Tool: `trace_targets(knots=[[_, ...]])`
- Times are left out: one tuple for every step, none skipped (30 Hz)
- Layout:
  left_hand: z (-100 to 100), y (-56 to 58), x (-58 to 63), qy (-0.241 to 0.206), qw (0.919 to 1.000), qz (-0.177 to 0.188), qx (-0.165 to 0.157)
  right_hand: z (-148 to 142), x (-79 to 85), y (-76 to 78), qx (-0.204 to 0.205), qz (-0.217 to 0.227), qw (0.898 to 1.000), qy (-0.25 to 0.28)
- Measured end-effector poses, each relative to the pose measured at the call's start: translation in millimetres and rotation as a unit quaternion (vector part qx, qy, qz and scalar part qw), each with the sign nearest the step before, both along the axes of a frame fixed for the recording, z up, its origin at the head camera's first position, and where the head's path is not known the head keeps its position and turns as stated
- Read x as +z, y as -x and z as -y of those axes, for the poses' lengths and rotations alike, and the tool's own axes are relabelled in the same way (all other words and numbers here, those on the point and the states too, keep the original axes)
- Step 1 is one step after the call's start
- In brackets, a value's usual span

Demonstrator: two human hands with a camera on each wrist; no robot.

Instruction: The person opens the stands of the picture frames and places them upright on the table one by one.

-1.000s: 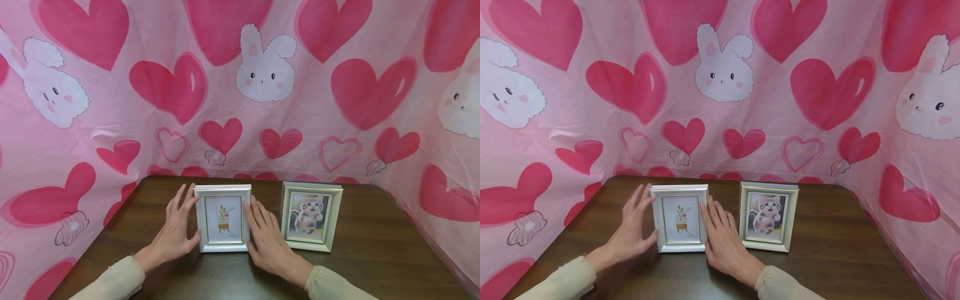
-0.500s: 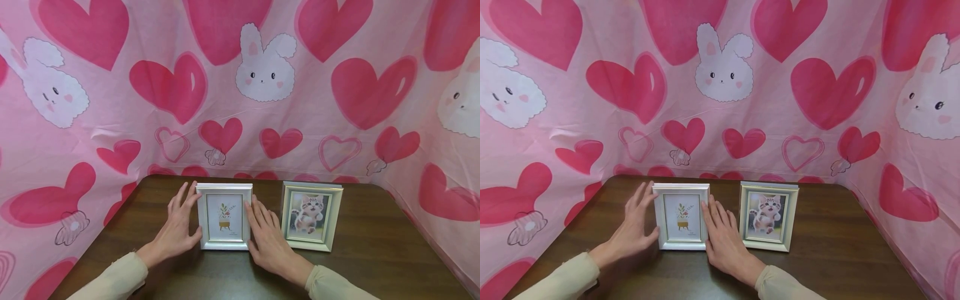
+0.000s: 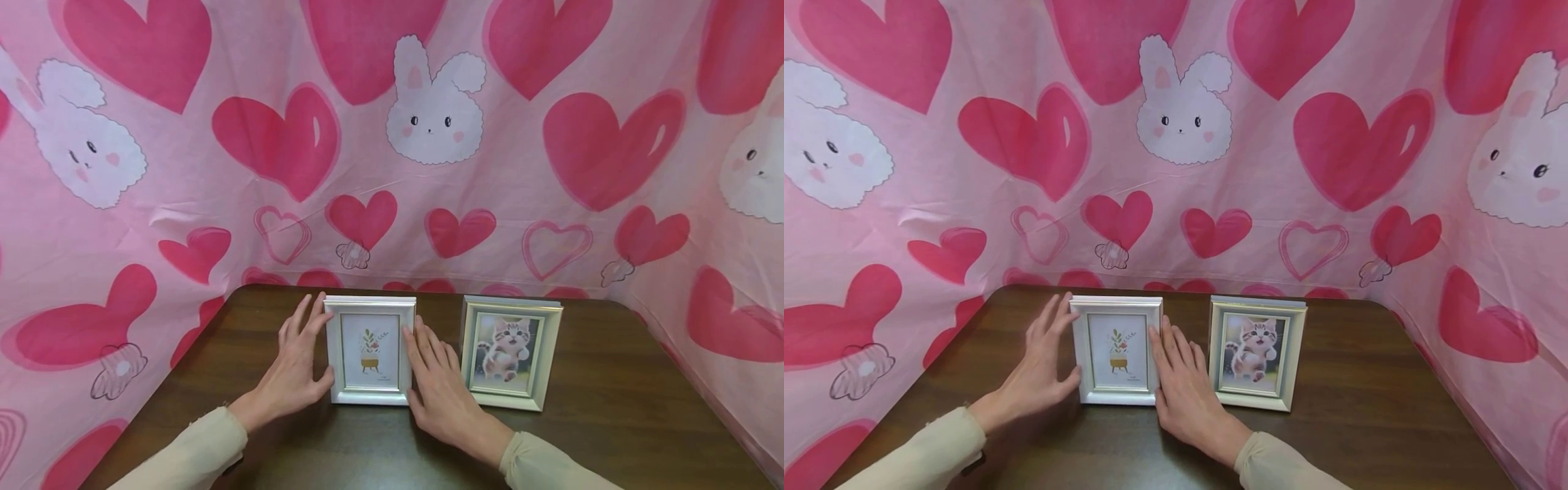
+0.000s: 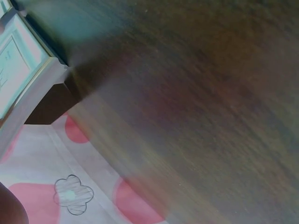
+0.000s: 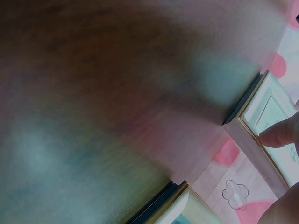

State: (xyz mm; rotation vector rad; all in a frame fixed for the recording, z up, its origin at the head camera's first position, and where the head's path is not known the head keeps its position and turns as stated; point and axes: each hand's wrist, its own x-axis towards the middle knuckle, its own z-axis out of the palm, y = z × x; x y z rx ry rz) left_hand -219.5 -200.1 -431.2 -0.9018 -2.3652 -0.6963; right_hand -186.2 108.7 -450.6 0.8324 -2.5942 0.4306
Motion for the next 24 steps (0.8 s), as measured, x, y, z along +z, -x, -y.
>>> trace_targets(knots=[[-0.2,0.0,0.0,0.0,1.0,-0.001,-0.001,-0.1,-0.1,0.0,-0.001,-0.001,1.0,-0.001],[-0.2,0.2,-0.2,0.001,1.0,-0.002,0.0,-0.1,-0.2,-0.1,-0.001,-0.001,1.0,-0.002],[-0.4,0.3,-0.4,0.001,1.0,-0.004,0.0,-0.2,-0.1,-0.1,-0.001,-0.001,1.0,-0.002],[-0.7,0.4,-0.7,0.001,1.0,-0.005,0.0,-0.3,-0.2,0.1,-0.002,-0.002,1.0,-0.003],[-1.1,0.4,-1.1,0.0,1.0,-0.007,0.0,-0.5,-0.2,0.2,-0.002,-0.003,1.0,-0.004],[-1.5,0.2,-1.3,0.0,1.0,-0.007,0.0,-0.5,-0.1,0.2,-0.002,-0.005,1.0,-0.003],[-2.2,-0.1,-1.3,-0.002,1.0,-0.007,-0.001,-0.6,-0.3,0.3,-0.002,-0.007,1.0,-0.002],[-2.8,-0.7,-1.4,-0.003,1.0,-0.005,-0.002,-0.8,-0.3,0.0,-0.002,-0.008,1.0,-0.002],[-3.6,-1.5,-1.3,-0.004,1.0,0.0,-0.004,-1.0,-0.7,-0.4,-0.002,-0.012,1.0,0.0],[-4.5,-2.6,-1.2,-0.006,0.9999,0.004,-0.007,-1.2,-0.8,-1.4,-0.002,-0.012,1.0,0.002],[-5.5,-3.8,-1.2,-0.007,0.9999,0.008,-0.01,-1.3,-0.6,-2.7,-0.003,-0.012,1.0,0.004],[-6.4,-5.3,-1.1,-0.008,0.9998,0.013,-0.012,-1.6,-0.6,-4.2,-0.001,-0.012,1.0,0.009],[-7.1,-6.7,-1.2,-0.008,0.9998,0.016,-0.013,-1.9,-0.5,-6.1,0.001,-0.012,1.0,0.014],[-7.8,-8.1,-1.4,-0.008,0.9997,0.018,-0.012,-2.2,0.1,-8.6,0.003,-0.012,1.0,0.021],[-8.3,-9.3,-1.5,-0.009,0.9997,0.017,-0.011,-2.6,1.0,-11.3,0.006,-0.013,0.999,0.03],[-8.9,-9.9,-1.5,-0.009,0.9998,0.014,-0.009,-3.4,2.6,-13.8,0.008,-0.015,0.999,0.038],[-9.4,-10.2,-1.5,-0.009,0.9999,0.01,-0.005,-4.2,4.3,-16.0,0.012,-0.022,0.999,0.048],[-9.7,-10.7,-1.2,-0.011,0.9999,0.007,0.0,-5.1,6.2,-18.1,0.016,-0.029,0.998,0.058],[-10.2,-11.3,-0.4,-0.015,0.9999,0.004,0.004,-6.1,8.7,-20.5,0.019,-0.037,0.997,0.068],[-10.7,-12.1,0.6,-0.02,0.9998,0.0,0.009,-7.6,11.6,-22.7,0.024,-0.046,0.996,0.078],[-11.2,-12.8,1.9,-0.027,0.9995,-0.006,0.012,-9.5,14.7,-24.9,0.029,-0.055,0.994,0.088],[-12.0,-13.9,3.9,-0.035,0.9992,-0.013,0.017,-11.5,18.1,-26.7,0.035,-0.065,0.992,0.097],[-13.0,-15.2,6.6,-0.044,0.9986,-0.02,0.022,-13.8,21.9,-28.2,0.041,-0.075,0.991,0.107],[-14.4,-16.6,10.1,-0.051,0.9979,-0.029,0.026,-16.6,26.2,-29.3,0.049,-0.085,0.988,0.116]])
